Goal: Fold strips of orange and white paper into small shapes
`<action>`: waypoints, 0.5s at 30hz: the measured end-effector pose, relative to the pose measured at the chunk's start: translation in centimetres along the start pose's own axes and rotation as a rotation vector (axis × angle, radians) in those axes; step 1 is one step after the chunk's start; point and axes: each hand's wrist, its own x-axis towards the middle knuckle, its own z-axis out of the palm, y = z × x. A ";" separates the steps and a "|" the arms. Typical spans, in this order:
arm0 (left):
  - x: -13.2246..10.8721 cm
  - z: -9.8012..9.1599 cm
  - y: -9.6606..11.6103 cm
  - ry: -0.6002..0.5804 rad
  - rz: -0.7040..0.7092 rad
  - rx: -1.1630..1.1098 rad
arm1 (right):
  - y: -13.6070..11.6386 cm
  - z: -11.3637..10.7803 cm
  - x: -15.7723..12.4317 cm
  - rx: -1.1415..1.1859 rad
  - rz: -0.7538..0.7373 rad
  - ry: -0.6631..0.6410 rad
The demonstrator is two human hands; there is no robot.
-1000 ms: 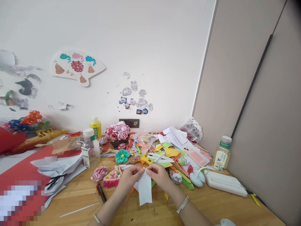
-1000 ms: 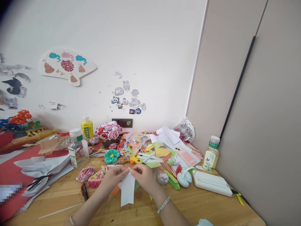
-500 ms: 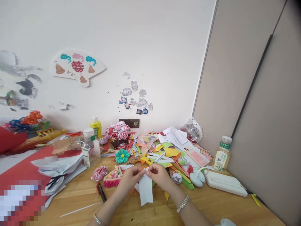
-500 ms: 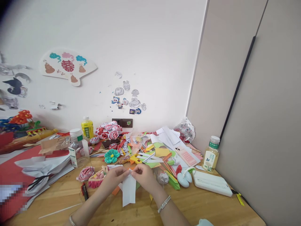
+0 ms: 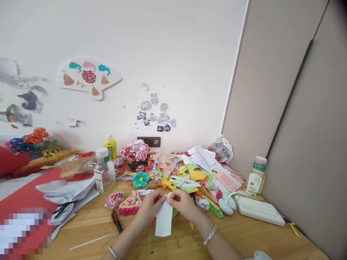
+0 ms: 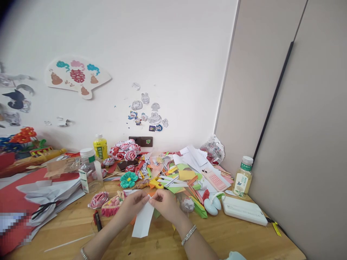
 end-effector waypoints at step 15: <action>0.1 0.1 -0.5 -0.041 0.013 0.029 | 0.1 0.0 0.0 -0.035 -0.015 -0.057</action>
